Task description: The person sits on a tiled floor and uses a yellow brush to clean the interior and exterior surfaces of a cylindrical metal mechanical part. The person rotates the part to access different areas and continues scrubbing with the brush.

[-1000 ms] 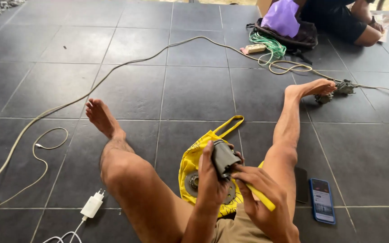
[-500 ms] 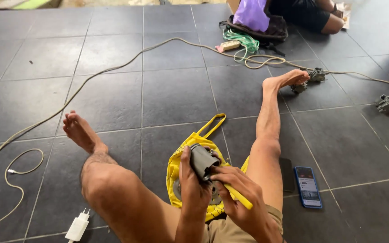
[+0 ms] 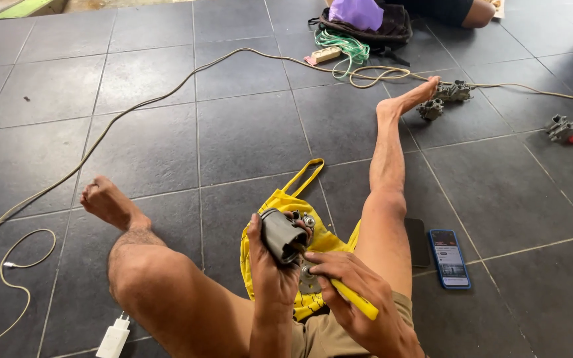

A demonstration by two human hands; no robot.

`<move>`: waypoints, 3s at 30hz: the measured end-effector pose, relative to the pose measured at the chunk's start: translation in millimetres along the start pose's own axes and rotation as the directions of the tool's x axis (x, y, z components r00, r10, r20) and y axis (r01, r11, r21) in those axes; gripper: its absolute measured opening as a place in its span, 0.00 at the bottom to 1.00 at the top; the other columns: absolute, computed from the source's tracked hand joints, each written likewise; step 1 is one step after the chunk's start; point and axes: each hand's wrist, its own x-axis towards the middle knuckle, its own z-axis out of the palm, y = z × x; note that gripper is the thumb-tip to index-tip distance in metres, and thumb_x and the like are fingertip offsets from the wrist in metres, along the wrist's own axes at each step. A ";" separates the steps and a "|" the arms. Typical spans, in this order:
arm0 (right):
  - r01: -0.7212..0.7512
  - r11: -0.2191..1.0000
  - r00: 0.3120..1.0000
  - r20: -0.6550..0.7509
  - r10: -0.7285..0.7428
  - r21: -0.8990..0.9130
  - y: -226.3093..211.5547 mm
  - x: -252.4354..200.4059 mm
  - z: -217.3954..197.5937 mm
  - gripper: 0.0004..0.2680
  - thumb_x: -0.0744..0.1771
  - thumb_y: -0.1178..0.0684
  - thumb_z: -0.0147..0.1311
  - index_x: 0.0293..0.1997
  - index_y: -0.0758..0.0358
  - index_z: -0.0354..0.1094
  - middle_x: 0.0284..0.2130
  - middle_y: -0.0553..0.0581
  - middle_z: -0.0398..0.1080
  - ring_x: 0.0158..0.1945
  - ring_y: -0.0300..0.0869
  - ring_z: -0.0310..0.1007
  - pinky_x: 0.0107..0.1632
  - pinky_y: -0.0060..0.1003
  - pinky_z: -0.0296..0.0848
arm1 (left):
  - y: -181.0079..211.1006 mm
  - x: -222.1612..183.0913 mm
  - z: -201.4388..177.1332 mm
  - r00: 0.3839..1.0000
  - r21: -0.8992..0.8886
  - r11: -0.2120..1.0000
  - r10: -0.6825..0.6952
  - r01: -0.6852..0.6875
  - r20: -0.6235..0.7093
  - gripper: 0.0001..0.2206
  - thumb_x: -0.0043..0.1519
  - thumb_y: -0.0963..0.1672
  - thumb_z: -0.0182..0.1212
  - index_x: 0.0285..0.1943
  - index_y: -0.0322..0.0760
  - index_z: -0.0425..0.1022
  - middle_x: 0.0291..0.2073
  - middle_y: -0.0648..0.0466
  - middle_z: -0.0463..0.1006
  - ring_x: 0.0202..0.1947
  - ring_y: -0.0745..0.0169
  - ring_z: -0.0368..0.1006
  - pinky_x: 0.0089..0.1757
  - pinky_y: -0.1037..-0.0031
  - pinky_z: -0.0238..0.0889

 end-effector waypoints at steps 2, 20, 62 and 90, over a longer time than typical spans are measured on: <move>0.048 0.999 0.999 0.006 -0.048 0.002 10.7 4.9 2.7 0.04 0.69 0.60 0.50 0.45 0.67 0.70 0.48 0.62 0.78 0.51 0.49 0.81 0.58 0.42 0.77 | -3.5 5.5 2.0 0.999 0.052 0.998 0.021 -0.023 0.037 0.20 0.67 0.52 0.55 0.54 0.31 0.68 0.41 0.41 0.75 0.38 0.48 0.75 0.41 0.64 0.74; 0.050 0.999 0.990 0.134 -0.048 -0.006 16.8 -2.1 2.0 0.09 0.70 0.60 0.48 0.54 0.69 0.69 0.52 0.64 0.74 0.57 0.54 0.75 0.62 0.48 0.72 | -7.2 7.8 -1.7 0.971 -0.165 0.957 -0.232 0.239 0.060 0.19 0.63 0.53 0.61 0.50 0.36 0.70 0.39 0.49 0.74 0.40 0.57 0.72 0.46 0.73 0.70; 0.151 0.988 0.982 0.115 -0.147 -0.033 8.4 7.0 3.6 0.08 0.68 0.58 0.51 0.50 0.67 0.73 0.48 0.59 0.78 0.50 0.47 0.79 0.56 0.38 0.76 | 3.1 14.2 -12.4 0.995 -0.148 0.986 -0.070 0.080 0.067 0.21 0.65 0.53 0.59 0.45 0.28 0.71 0.36 0.44 0.77 0.37 0.51 0.75 0.46 0.63 0.73; 0.055 0.997 0.995 -0.075 -0.059 -0.062 22.4 10.7 8.2 0.04 0.66 0.59 0.56 0.42 0.65 0.75 0.39 0.55 0.80 0.41 0.42 0.81 0.47 0.34 0.77 | -6.0 11.4 -0.3 0.996 -0.133 0.989 -0.062 0.071 0.068 0.19 0.66 0.52 0.57 0.50 0.31 0.70 0.38 0.44 0.76 0.37 0.50 0.75 0.41 0.66 0.74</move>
